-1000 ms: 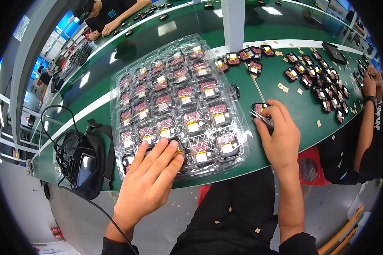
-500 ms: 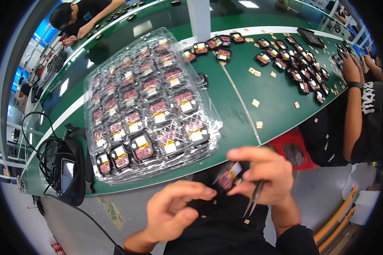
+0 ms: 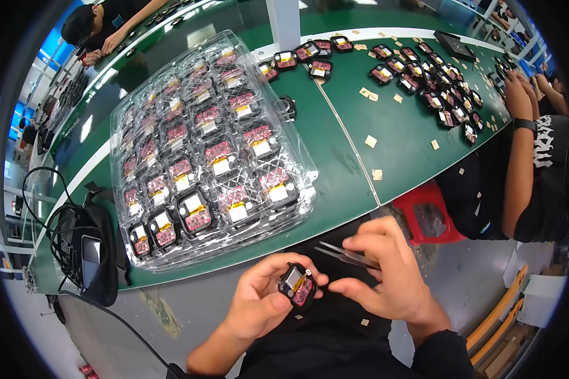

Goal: Assembling small electronic modules, such as health sensors or smartwatches, by inserting components into a casing using a precision tool on an assembly line.

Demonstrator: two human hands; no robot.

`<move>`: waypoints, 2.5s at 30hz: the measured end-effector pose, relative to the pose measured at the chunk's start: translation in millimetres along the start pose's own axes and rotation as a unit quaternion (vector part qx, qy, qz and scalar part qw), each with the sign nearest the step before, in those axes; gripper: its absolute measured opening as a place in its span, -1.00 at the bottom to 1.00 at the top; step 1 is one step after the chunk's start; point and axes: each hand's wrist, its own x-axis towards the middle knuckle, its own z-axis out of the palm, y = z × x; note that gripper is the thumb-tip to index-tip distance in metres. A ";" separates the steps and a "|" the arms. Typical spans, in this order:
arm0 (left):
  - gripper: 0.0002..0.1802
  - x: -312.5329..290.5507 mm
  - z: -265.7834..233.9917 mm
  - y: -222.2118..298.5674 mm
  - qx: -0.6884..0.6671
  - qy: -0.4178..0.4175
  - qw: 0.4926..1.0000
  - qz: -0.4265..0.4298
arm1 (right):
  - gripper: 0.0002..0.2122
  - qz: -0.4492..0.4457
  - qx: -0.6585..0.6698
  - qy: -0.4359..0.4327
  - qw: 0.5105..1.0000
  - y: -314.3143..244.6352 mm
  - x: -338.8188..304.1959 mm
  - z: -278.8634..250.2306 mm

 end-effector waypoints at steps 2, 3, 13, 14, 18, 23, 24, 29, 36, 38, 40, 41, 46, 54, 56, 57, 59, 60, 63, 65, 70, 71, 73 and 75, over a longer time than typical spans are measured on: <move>-0.28 -1.6 5.3 -2.2 0.030 0.045 0.998 0.045 | -0.64 -0.056 -0.028 0.005 0.998 10.6 -8.6 2.6; -0.30 0.9 5.0 -3.1 0.028 0.028 0.997 0.062 | -0.68 -0.085 -0.043 0.024 0.995 11.7 -9.9 5.9; -0.32 1.4 -0.6 -10.7 0.116 0.063 0.987 0.090 | -0.66 -0.160 -0.117 0.058 0.978 25.3 -19.4 15.3; -0.32 2.3 -0.1 -10.8 0.115 0.063 0.987 0.089 | -0.67 -0.171 -0.132 0.060 0.975 25.3 -19.7 15.5; -0.29 4.3 8.3 -12.9 0.126 0.095 0.984 0.085 | -0.68 -0.204 -0.160 0.067 0.964 28.6 -20.3 17.1; -0.36 2.9 -2.2 -17.3 0.132 0.064 0.986 0.084 | -0.69 -0.208 -0.161 0.075 0.962 33.1 -19.5 19.0; -0.36 3.3 -0.3 -16.8 0.117 0.068 0.988 0.076 | -0.70 -0.206 -0.158 0.086 0.962 33.6 -19.1 20.4; -0.36 2.1 -3.2 -17.8 0.100 0.075 0.990 0.058 | -0.72 -0.207 -0.160 0.093 0.961 34.9 -18.6 22.7; -0.34 5.2 5.5 -17.9 0.110 0.102 0.987 0.059 | -0.72 -0.211 -0.161 0.103 0.959 38.9 -19.1 25.6; -0.31 4.5 9.9 -15.9 0.121 0.136 0.982 0.053 | -0.73 -0.205 -0.146 0.101 0.963 38.0 -17.5 25.0; -0.31 3.1 12.1 -13.9 0.120 0.136 0.982 0.056 | -0.74 -0.202 -0.128 0.098 0.966 36.1 -15.0 23.7; -0.31 3.3 12.7 -13.4 0.119 0.135 0.982 0.055 | -0.74 -0.197 -0.124 0.090 0.968 35.6 -14.5 21.8; -0.36 -0.1 4.9 -11.3 0.124 0.057 0.987 0.080 | -0.74 -0.192 -0.113 0.072 0.972 32.7 -11.3 19.0; -0.35 -0.3 4.0 -12.1 0.192 0.038 0.975 0.110 | -0.76 -0.182 -0.130 0.062 0.973 30.5 -13.4 19.8; -0.35 -1.4 4.6 -11.4 0.204 0.045 0.972 0.109 | -0.76 -0.190 -0.137 0.064 0.970 30.6 -13.6 19.8; -0.35 -1.4 3.5 -11.2 0.204 0.041 0.972 0.111 | -0.76 -0.197 -0.146 0.067 0.967 30.7 -14.1 19.6; -0.35 -0.5 2.6 -10.4 0.204 0.037 0.972 0.113 | -0.76 -0.195 -0.143 0.066 0.968 30.8 -14.4 18.3; -0.35 0.7 2.5 -9.7 0.206 0.037 0.971 0.116 | -0.76 -0.194 -0.139 0.065 0.969 30.9 -14.7 17.8; -0.36 1.5 4.2 -10.7 0.206 0.039 0.971 0.110 | -0.76 -0.192 -0.136 0.066 0.970 32.6 -15.3 17.7; -0.36 1.2 5.0 -11.2 0.205 0.042 0.972 0.102 | -0.76 -0.191 -0.135 0.066 0.970 31.7 -15.2 17.3; -0.36 2.2 1.7 -13.7 0.243 0.040 0.963 0.112 | -0.76 -0.182 -0.151 0.064 0.970 30.9 -18.7 16.8; -0.36 1.5 2.4 -13.0 0.244 0.041 0.962 0.113 | -0.77 -0.180 -0.151 0.061 0.970 30.0 -18.1 15.9; -0.35 -0.1 3.8 -11.7 0.249 0.044 0.961 0.117 | -0.77 -0.179 -0.150 0.057 0.971 28.5 -16.9 15.4; -0.34 -1.5 9.1 -12.9 0.266 0.073 0.955 0.111 | -0.77 -0.172 -0.140 0.051 0.974 28.8 -16.1 16.2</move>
